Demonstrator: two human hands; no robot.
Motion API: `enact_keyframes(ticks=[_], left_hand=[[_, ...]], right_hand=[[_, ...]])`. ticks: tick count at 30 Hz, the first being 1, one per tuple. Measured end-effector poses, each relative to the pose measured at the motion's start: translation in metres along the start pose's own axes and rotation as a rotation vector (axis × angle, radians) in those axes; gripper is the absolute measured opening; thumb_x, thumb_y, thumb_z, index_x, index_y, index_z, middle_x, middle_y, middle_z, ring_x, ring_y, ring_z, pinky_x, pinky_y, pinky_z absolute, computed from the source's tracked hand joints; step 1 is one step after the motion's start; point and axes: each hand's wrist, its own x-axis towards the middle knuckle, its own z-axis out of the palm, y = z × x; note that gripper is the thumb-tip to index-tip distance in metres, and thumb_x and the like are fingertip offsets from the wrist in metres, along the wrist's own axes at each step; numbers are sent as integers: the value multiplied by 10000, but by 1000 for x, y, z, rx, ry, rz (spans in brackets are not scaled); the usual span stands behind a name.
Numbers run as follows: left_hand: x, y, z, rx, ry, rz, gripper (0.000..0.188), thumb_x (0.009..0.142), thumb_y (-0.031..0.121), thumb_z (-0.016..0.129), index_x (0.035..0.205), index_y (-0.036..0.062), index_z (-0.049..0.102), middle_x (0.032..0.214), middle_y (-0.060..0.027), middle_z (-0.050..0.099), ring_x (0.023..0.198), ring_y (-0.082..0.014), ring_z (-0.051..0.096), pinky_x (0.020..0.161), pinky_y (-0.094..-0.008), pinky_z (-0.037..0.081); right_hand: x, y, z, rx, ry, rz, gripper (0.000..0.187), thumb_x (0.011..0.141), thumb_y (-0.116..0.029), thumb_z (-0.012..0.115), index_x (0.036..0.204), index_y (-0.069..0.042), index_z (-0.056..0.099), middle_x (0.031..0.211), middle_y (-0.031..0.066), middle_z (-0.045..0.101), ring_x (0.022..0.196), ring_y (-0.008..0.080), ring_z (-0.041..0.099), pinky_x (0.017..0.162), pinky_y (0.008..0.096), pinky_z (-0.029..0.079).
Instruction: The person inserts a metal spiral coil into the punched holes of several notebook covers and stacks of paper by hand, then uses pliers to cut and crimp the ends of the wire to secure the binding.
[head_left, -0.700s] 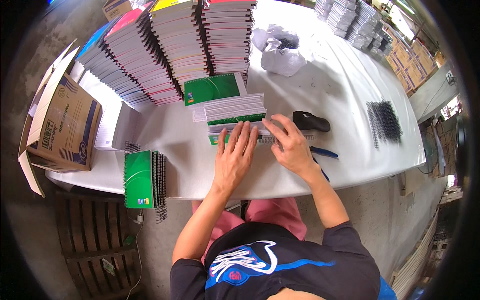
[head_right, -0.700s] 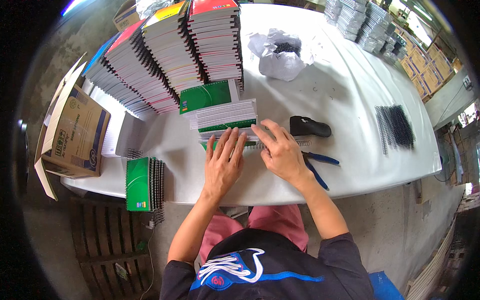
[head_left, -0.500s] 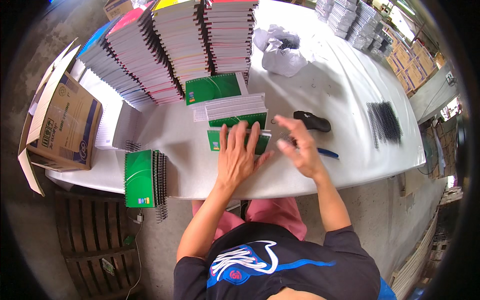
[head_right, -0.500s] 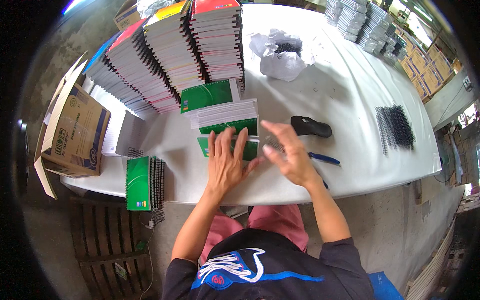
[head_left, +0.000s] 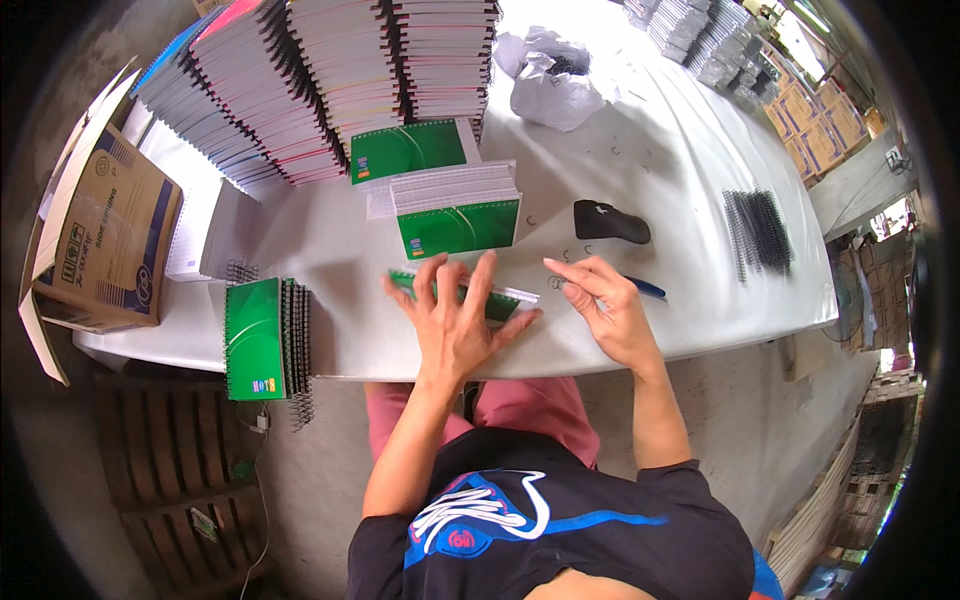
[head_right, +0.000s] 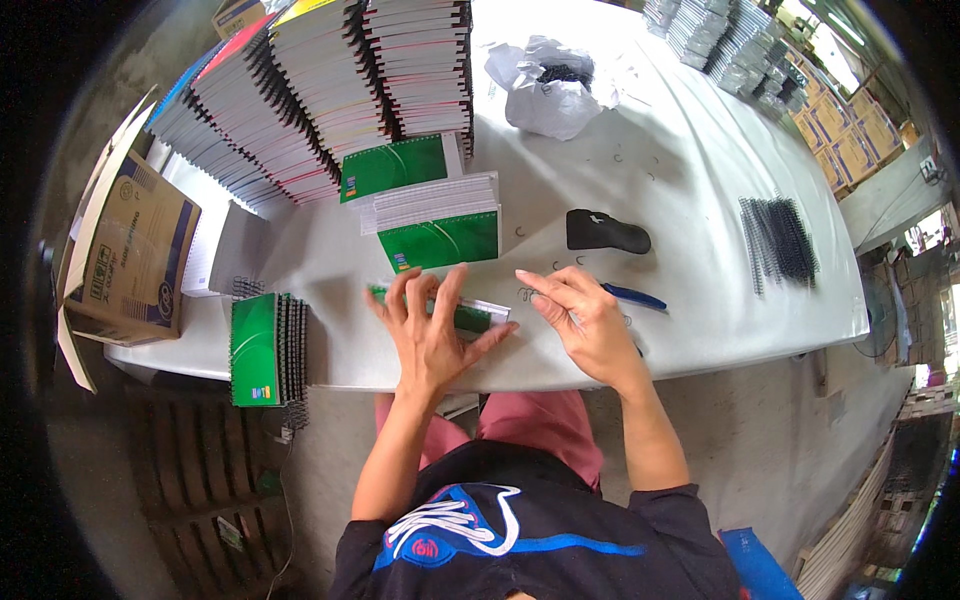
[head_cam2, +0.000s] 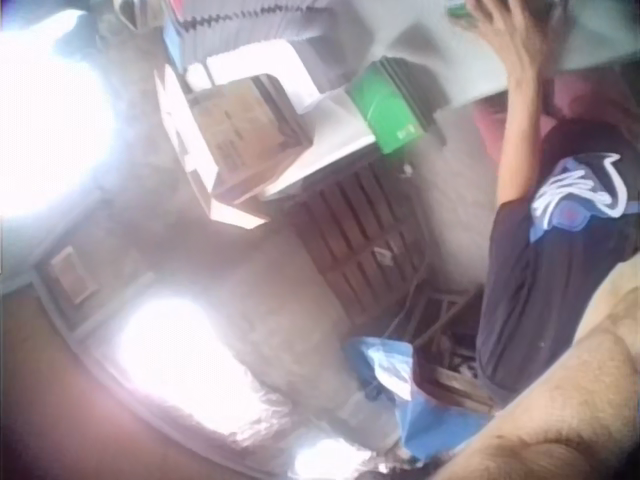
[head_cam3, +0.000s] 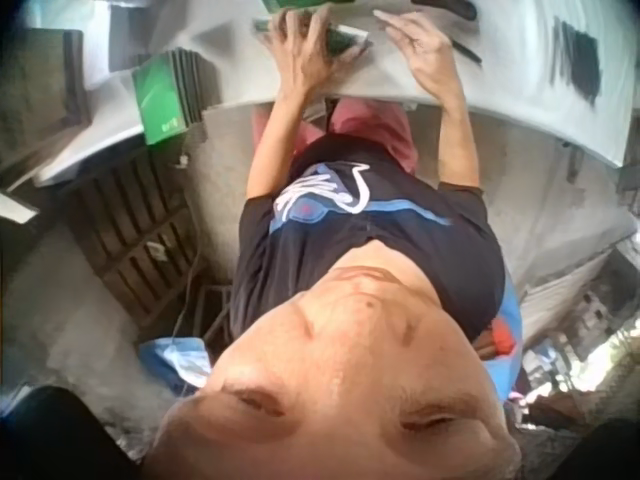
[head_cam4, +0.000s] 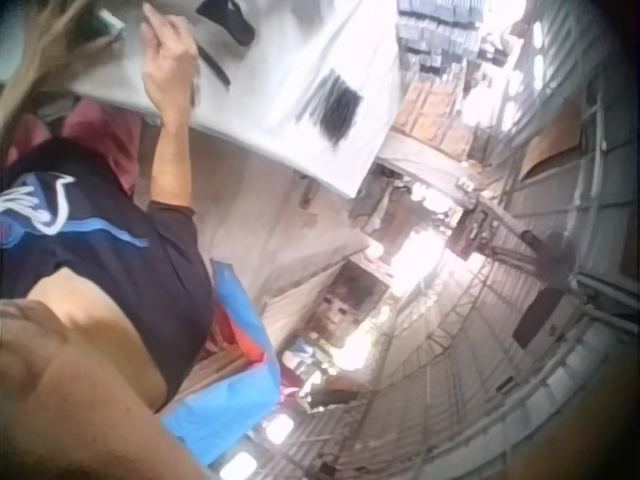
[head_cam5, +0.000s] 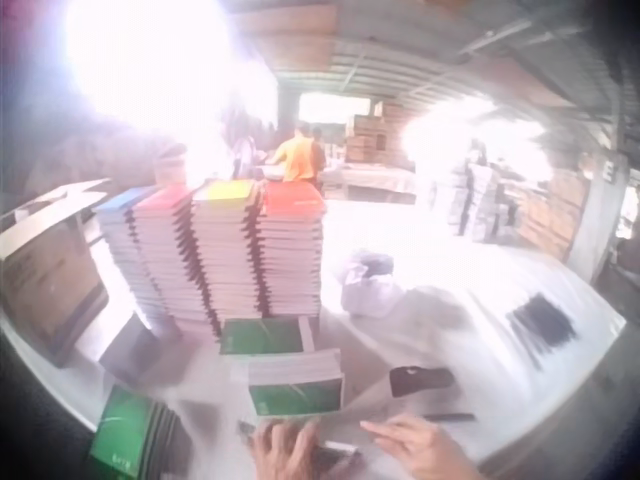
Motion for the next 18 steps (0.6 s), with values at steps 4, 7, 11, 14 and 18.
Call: enact_keyframes(ticks=[4, 7, 11, 14, 18], left_hand=[[-2, 3, 11, -30, 65, -3, 670, 520, 539, 792, 1044, 171, 595, 975, -70, 483, 1048, -309, 419, 979, -594, 227], [-1, 9, 10, -36, 110, -54, 647, 486, 516, 796, 984, 158, 590, 967, -71, 481, 1027, -313, 419, 965, -578, 246], [1, 7, 16, -26, 120, -66, 650, 474, 532, 790, 981, 175, 594, 1013, -47, 482, 1057, -282, 410, 944, -651, 226], [1, 3, 21, -48, 77, -66, 696, 457, 543, 793, 1012, 175, 592, 1015, -36, 492, 1053, -268, 424, 936, -632, 236], [6, 6, 18, 20, 98, -89, 697, 453, 544, 777, 1019, 189, 581, 958, -20, 505, 1005, -271, 443, 894, -494, 280]], right_hand=[[3, 3, 1, -64, 32, -96, 264, 806, -61, 695, 1069, -72, 701, 932, 92, 623, 813, 204, 571, 739, 275, 457], [3, 3, 1, -73, 51, -91, 265, 766, -40, 721, 1029, -68, 716, 932, 92, 622, 831, 210, 580, 752, 281, 462], [2, 5, 5, 82, -58, 21, 283, 784, -33, 694, 1062, -83, 703, 941, 97, 623, 853, 223, 590, 770, 295, 469], [4, 2, 5, 29, -86, 17, 290, 805, -41, 672, 1087, -104, 692, 946, 97, 623, 852, 244, 594, 776, 313, 478], [7, 5, 3, 135, -143, -8, 238, 826, -41, 653, 1060, -70, 686, 925, 97, 623, 834, 229, 595, 769, 302, 477]])
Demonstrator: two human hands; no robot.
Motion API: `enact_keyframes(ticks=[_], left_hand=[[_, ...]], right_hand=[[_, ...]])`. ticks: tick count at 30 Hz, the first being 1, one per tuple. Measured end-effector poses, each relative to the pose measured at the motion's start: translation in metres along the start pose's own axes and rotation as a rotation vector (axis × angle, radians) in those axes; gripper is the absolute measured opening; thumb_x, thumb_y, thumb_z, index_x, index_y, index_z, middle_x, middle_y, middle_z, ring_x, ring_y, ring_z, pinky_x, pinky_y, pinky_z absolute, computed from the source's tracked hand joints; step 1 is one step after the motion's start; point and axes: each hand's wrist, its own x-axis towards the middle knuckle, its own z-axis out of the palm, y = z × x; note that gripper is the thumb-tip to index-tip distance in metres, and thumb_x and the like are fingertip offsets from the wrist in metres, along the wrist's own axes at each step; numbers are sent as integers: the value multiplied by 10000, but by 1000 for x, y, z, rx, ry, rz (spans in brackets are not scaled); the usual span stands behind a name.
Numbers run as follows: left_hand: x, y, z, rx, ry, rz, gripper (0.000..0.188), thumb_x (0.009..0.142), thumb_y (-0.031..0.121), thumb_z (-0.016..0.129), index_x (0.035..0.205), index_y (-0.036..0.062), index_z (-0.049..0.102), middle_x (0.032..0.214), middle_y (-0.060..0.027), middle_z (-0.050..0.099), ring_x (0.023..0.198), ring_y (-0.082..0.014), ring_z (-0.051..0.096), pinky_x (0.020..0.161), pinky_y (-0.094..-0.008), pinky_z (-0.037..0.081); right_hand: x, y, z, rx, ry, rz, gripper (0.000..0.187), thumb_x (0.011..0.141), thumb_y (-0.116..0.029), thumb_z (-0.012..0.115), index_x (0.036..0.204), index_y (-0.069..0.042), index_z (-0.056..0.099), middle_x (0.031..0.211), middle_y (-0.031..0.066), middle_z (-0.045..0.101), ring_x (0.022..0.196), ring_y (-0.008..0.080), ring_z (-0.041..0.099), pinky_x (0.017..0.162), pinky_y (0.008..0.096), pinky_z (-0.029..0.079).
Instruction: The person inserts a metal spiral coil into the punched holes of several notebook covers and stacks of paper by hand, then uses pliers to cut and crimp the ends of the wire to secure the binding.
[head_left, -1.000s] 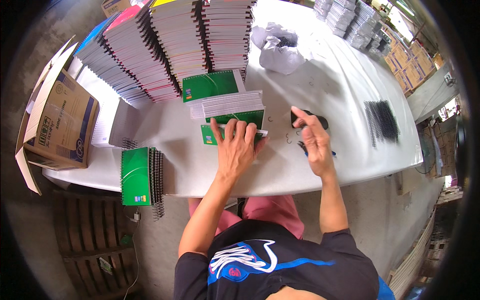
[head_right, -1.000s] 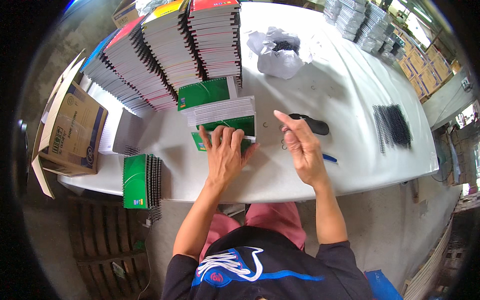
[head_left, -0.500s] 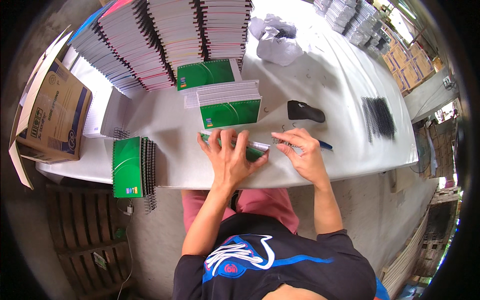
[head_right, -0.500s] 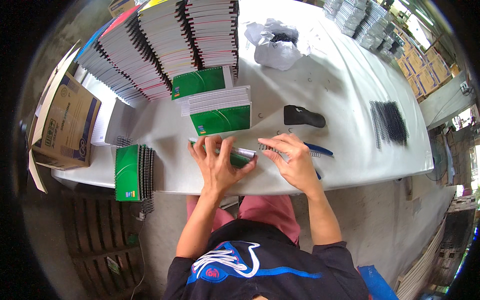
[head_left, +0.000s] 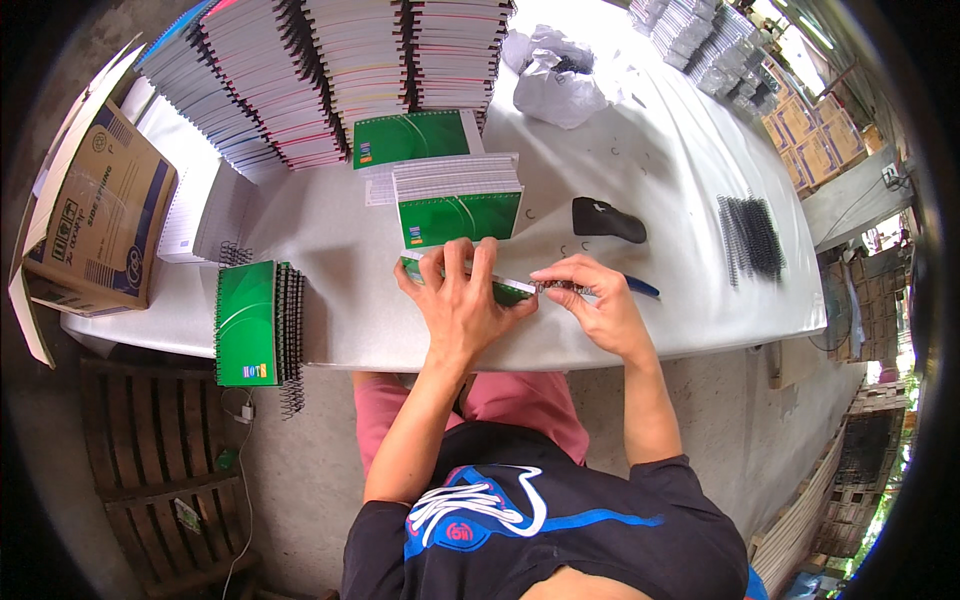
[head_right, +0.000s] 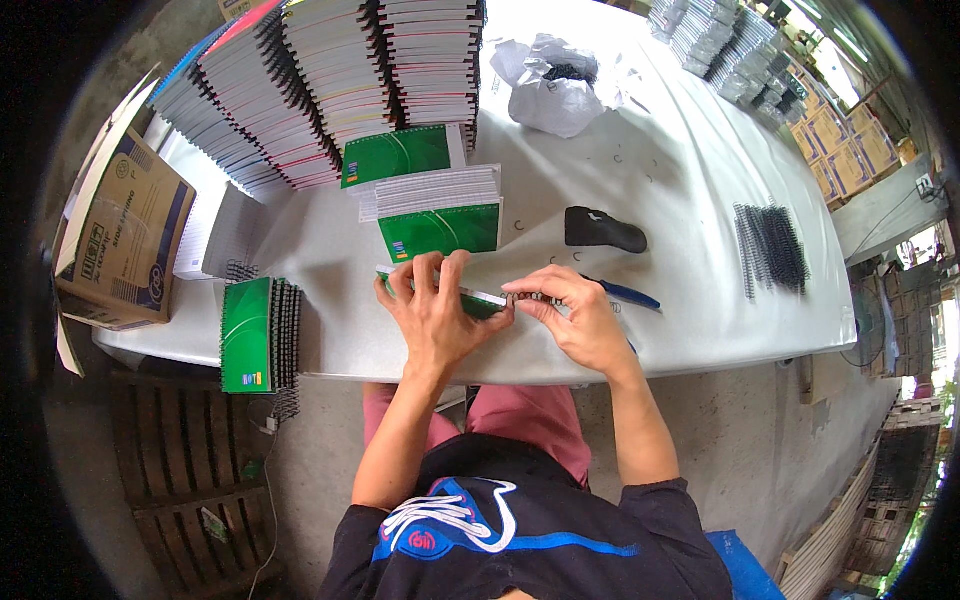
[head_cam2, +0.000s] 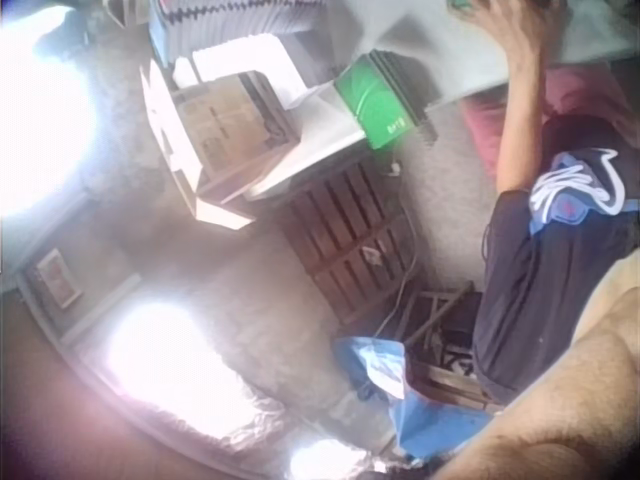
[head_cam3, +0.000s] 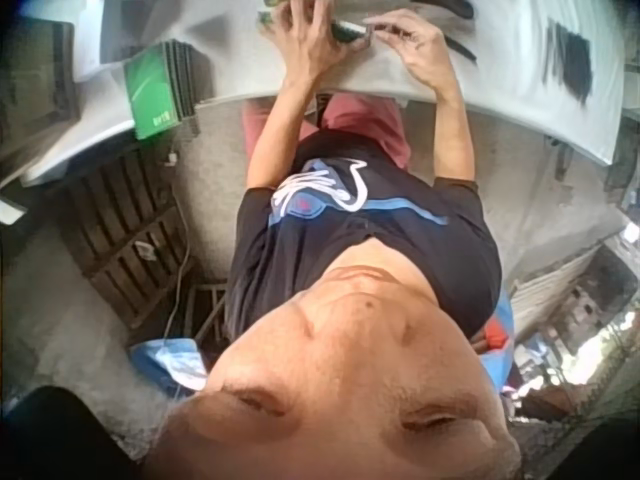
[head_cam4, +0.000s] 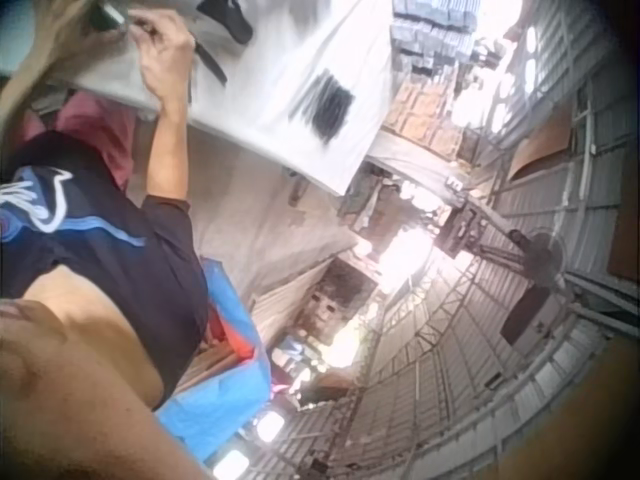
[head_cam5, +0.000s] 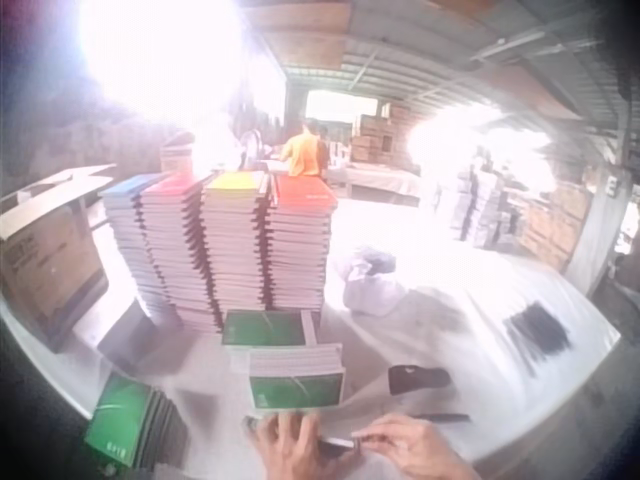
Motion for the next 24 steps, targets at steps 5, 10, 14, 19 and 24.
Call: enact_keyframes(ticks=[5, 10, 14, 19, 24], left_hand=[[2, 2, -2, 20, -45, -1, 705, 452, 560, 773, 1012, 180, 573, 950, -20, 501, 997, -266, 446, 876, -492, 285], [4, 7, -1, 58, -86, -48, 738, 449, 569, 787, 1024, 165, 560, 951, -24, 498, 1009, -269, 449, 899, -517, 276], [5, 7, 0, 52, -83, -52, 760, 421, 558, 819, 1027, 176, 564, 954, -15, 475, 1012, -230, 444, 918, -593, 246], [4, 7, 2, 55, -81, -66, 766, 441, 560, 801, 1051, 168, 553, 972, -19, 500, 1021, -265, 444, 911, -543, 262], [3, 6, 7, 73, -41, -60, 742, 468, 562, 792, 1050, 168, 553, 973, -23, 493, 1023, -270, 432, 912, -545, 248]], right_hand=[[1, 5, -4, 201, -86, 91, 179, 856, -49, 633, 1029, -38, 678, 909, 83, 645, 810, 167, 597, 744, 277, 470], [10, 0, -3, 51, -128, 132, 183, 894, -48, 587, 1058, -11, 662, 865, 74, 633, 795, 140, 591, 729, 260, 471], [10, 2, -11, 68, -129, -13, 189, 908, -53, 566, 1067, -13, 660, 823, 80, 631, 737, 137, 575, 690, 261, 466], [8, 0, -8, 4, -124, 76, 191, 900, -43, 572, 1062, -40, 672, 801, 82, 623, 700, 154, 571, 658, 273, 471], [6, 8, -2, -8, -32, 11, 186, 891, -35, 582, 1050, -52, 677, 794, 76, 615, 742, 165, 580, 699, 278, 470]])
